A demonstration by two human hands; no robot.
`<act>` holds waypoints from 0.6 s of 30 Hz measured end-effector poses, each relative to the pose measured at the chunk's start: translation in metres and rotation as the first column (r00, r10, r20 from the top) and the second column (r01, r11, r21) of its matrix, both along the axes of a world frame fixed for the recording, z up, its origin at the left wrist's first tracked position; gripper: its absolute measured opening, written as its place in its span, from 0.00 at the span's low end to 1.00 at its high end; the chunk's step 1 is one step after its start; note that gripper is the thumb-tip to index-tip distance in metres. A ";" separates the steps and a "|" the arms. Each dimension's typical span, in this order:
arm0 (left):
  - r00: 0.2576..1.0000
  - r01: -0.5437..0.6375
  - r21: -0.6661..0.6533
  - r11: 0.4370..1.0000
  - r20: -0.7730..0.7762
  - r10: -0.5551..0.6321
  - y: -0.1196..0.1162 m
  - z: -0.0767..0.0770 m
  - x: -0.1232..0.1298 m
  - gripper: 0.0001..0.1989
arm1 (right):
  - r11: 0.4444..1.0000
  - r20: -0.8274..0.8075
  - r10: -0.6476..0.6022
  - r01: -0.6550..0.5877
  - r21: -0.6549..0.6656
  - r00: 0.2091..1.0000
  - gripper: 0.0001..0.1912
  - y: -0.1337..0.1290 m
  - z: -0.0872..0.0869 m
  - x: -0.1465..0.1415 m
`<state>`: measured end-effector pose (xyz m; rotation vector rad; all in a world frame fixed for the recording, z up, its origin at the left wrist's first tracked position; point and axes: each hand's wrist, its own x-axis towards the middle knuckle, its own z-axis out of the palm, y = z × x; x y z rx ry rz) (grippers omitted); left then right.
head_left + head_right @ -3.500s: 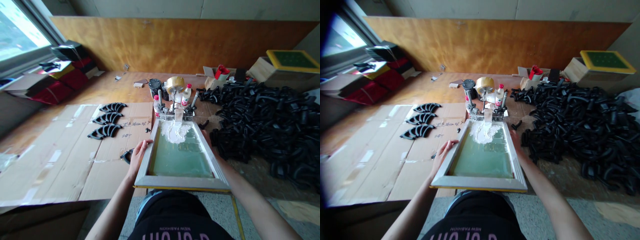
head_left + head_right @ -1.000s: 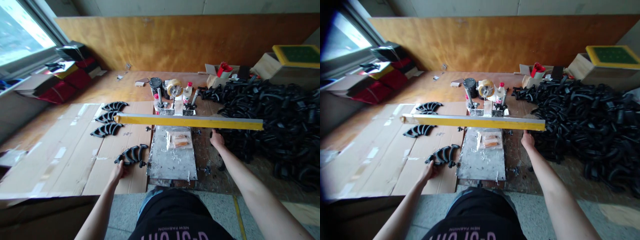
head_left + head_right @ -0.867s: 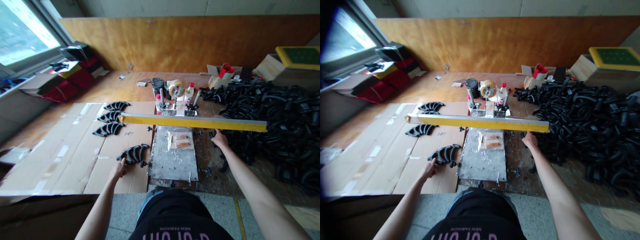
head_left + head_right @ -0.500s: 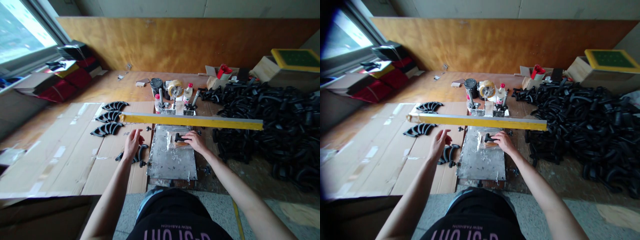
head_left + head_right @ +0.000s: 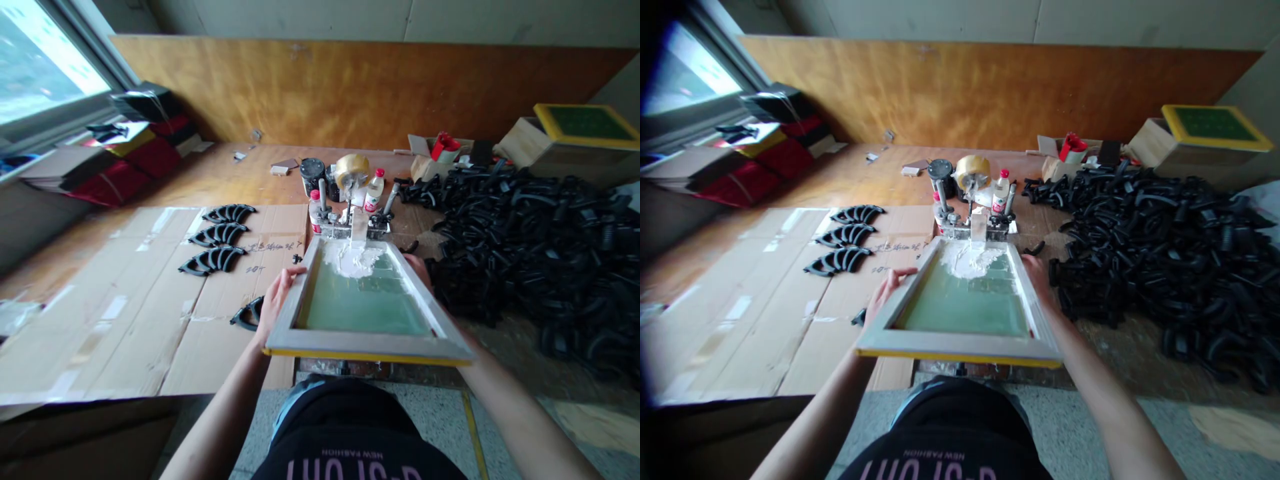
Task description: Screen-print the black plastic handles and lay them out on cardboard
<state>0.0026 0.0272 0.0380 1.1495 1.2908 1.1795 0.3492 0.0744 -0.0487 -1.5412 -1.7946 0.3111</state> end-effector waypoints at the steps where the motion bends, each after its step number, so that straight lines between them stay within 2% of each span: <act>1: 0.998 0.028 -0.060 0.998 -0.050 -0.031 -0.008 -0.011 -0.004 0.26 | 0.997 0.006 -0.074 0.074 0.032 0.997 0.19 0.007 0.007 0.008; 3: 0.992 0.073 -0.170 0.983 -0.094 -0.090 -0.018 -0.036 -0.010 0.28 | 0.981 0.060 -0.171 0.164 0.107 0.983 0.17 0.024 0.022 0.009; 4: 0.989 0.092 -0.214 0.973 -0.090 -0.114 -0.021 -0.050 -0.011 0.30 | 0.978 0.102 -0.171 0.155 0.141 0.980 0.20 0.032 0.029 0.001; 6: 0.986 0.117 -0.267 0.957 -0.082 -0.144 -0.023 -0.077 -0.012 0.36 | 0.987 0.209 -0.074 0.041 0.158 0.975 0.29 0.047 0.041 -0.024; 7: 0.985 0.116 -0.276 0.954 -0.090 -0.146 -0.022 -0.089 -0.013 0.37 | 0.992 0.266 -0.009 -0.026 0.126 0.964 0.30 0.054 0.044 -0.040; 9: 0.982 0.095 -0.280 0.955 -0.130 -0.136 -0.020 -0.105 -0.013 0.37 | 0.995 0.368 0.099 -0.104 -0.008 0.925 0.22 0.062 0.047 -0.068; 11: 0.979 0.086 -0.291 0.953 -0.152 -0.135 -0.018 -0.112 -0.013 0.36 | 0.982 0.441 0.167 -0.109 -0.154 0.882 0.12 0.061 0.044 -0.087; 13: 0.980 0.096 -0.298 0.950 -0.139 -0.143 -0.018 -0.112 -0.013 0.36 | 0.967 0.474 0.226 -0.135 -0.217 0.851 0.07 0.049 0.038 -0.095; 15: 0.984 0.103 -0.295 0.950 -0.112 -0.141 -0.019 -0.110 -0.013 0.35 | 0.938 0.471 0.343 -0.271 -0.216 0.813 0.07 0.030 0.035 -0.094; 18: 0.989 0.088 -0.288 0.954 -0.092 -0.119 -0.020 -0.107 -0.012 0.34 | 0.820 0.433 0.566 -0.532 -0.209 0.702 0.11 0.006 0.039 -0.084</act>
